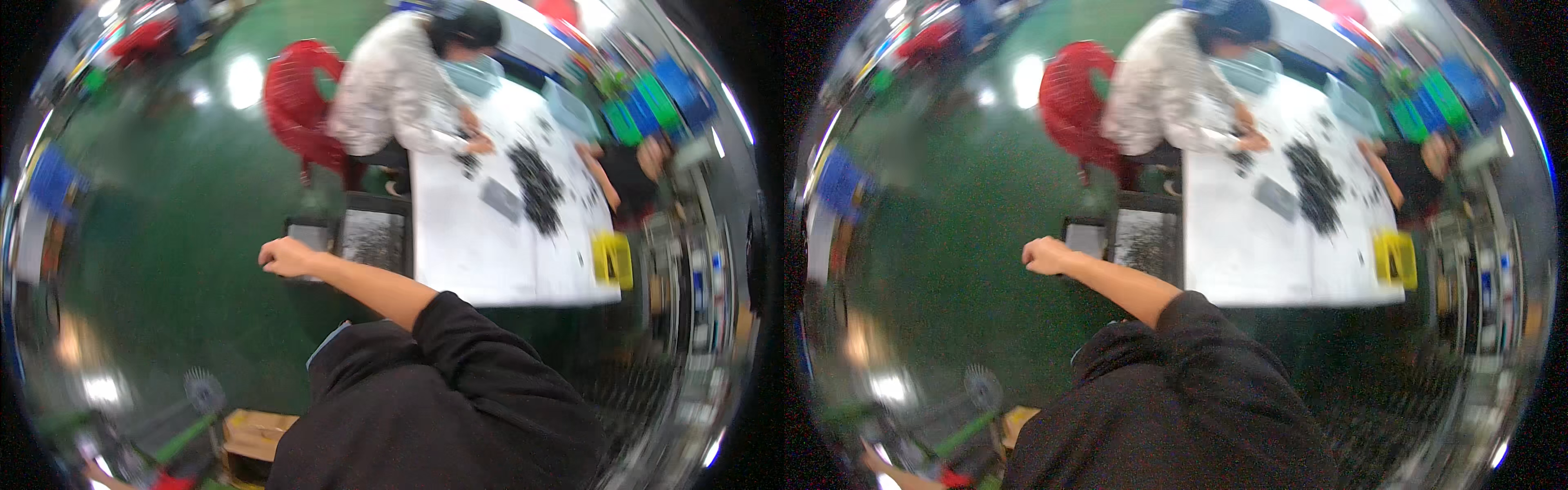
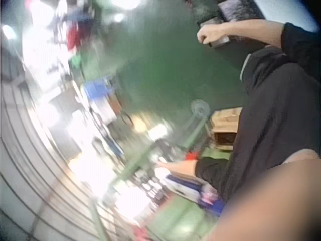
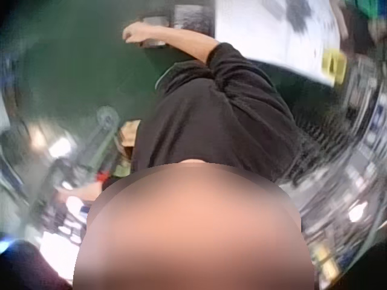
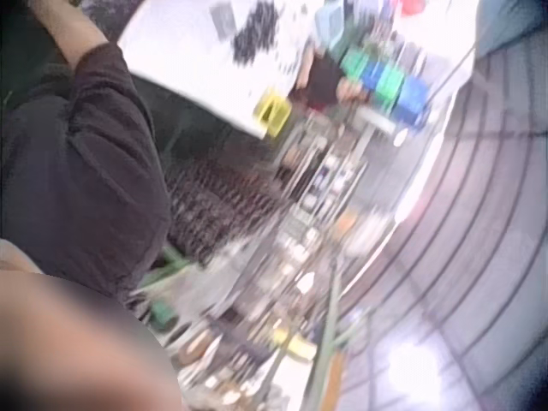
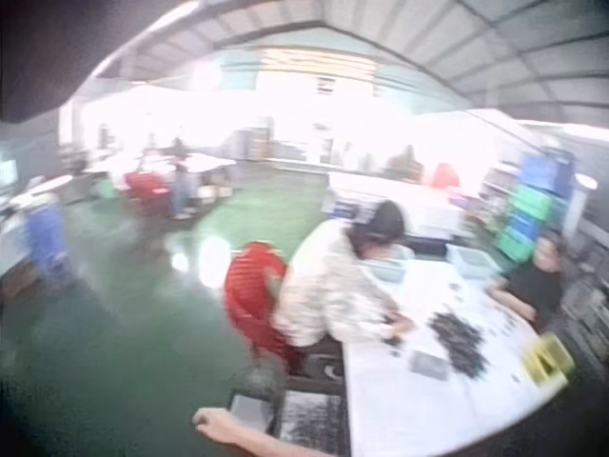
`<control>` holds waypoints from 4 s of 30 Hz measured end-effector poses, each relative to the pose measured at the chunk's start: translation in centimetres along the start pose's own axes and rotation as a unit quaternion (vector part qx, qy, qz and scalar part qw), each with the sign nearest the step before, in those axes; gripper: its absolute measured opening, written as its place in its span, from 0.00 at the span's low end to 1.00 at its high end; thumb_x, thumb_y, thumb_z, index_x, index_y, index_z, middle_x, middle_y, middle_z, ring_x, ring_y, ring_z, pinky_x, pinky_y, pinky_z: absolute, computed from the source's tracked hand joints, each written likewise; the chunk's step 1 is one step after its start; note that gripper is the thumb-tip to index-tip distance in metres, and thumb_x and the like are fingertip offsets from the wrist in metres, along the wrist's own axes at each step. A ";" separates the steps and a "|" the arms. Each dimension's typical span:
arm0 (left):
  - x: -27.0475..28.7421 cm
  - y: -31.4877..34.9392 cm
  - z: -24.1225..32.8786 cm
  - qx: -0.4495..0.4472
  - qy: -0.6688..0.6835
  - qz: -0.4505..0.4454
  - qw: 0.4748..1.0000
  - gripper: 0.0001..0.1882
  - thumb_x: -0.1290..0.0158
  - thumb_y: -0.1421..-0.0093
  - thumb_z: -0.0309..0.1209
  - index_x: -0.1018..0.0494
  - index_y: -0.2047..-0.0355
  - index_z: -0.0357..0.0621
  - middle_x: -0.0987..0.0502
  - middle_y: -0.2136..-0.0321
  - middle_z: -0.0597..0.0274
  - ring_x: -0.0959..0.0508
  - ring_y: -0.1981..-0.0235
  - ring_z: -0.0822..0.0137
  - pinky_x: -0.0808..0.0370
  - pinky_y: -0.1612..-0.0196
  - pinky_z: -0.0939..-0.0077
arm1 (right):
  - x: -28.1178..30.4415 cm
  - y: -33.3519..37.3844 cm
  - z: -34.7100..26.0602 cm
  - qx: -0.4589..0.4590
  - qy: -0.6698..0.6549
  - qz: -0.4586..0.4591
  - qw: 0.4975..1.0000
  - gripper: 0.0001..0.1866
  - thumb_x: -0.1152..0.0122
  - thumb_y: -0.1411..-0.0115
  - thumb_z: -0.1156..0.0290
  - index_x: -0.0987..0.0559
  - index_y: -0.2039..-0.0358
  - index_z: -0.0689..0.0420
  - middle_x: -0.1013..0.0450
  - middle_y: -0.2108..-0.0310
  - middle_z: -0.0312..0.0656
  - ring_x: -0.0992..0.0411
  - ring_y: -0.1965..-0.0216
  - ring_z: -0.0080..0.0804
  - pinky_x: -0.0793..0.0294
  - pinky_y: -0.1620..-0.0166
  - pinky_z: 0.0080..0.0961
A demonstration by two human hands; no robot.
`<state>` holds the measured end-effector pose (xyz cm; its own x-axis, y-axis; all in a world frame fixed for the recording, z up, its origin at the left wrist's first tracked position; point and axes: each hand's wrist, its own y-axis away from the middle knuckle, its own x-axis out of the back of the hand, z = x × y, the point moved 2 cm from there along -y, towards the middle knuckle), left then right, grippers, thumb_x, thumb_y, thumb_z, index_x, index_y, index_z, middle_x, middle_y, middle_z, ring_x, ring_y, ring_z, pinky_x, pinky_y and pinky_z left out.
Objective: The person assembles a decorative tree by attaching small black plastic pieces to a central metal rod. They repeatedly pick up pieces from a table and place them onto the rod, working alongside another person who performs the same task.
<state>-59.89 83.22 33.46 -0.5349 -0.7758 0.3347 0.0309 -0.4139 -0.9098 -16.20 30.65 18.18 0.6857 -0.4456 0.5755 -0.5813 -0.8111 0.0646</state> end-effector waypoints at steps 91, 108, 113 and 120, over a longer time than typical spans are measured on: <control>62.4 76.7 99.7 -0.704 0.470 -0.532 -0.026 0.18 0.43 0.45 0.32 0.26 0.55 0.38 0.23 0.58 0.40 0.25 0.54 0.42 0.28 0.50 0.55 | 27.1 125.8 -20.7 -0.394 0.228 0.864 -0.216 0.26 0.33 0.47 0.52 0.24 0.85 0.65 0.30 0.89 0.43 0.30 0.88 0.35 0.29 0.79 0.34; 53.3 78.9 91.9 -0.714 0.368 -0.595 -0.023 0.18 0.47 0.42 0.34 0.25 0.52 0.43 0.22 0.56 0.47 0.24 0.52 0.46 0.28 0.48 0.58 | 16.0 128.8 -10.9 -0.335 0.146 0.920 -0.142 0.23 0.32 0.44 0.55 0.24 0.75 0.65 0.32 0.87 0.43 0.34 0.87 0.33 0.32 0.80 0.33; 52.5 79.5 91.2 -0.698 0.338 -0.631 0.009 0.18 0.50 0.40 0.38 0.24 0.53 0.42 0.22 0.54 0.48 0.25 0.50 0.48 0.29 0.46 0.58 | 21.2 127.2 -8.0 -0.473 0.133 0.871 -0.029 0.30 0.30 0.48 0.45 0.19 0.64 0.65 0.24 0.76 0.41 0.27 0.73 0.28 0.29 0.67 0.28; 45.2 82.3 88.8 -0.253 0.158 -0.937 0.179 0.26 0.50 0.39 0.50 0.26 0.54 0.38 0.21 0.58 0.50 0.19 0.60 0.52 0.21 0.64 0.51 | 33.7 123.0 -7.9 -0.334 0.034 0.928 0.164 0.17 0.45 0.33 0.64 0.22 0.51 0.63 0.49 0.81 0.28 0.52 0.81 0.20 0.43 0.74 0.22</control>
<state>-6.49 -28.18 -4.46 0.7726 0.5991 0.2100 -0.4906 0.3535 0.7965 -68.02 -81.13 52.00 -0.9358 0.3333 0.1153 0.3048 0.9287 -0.2111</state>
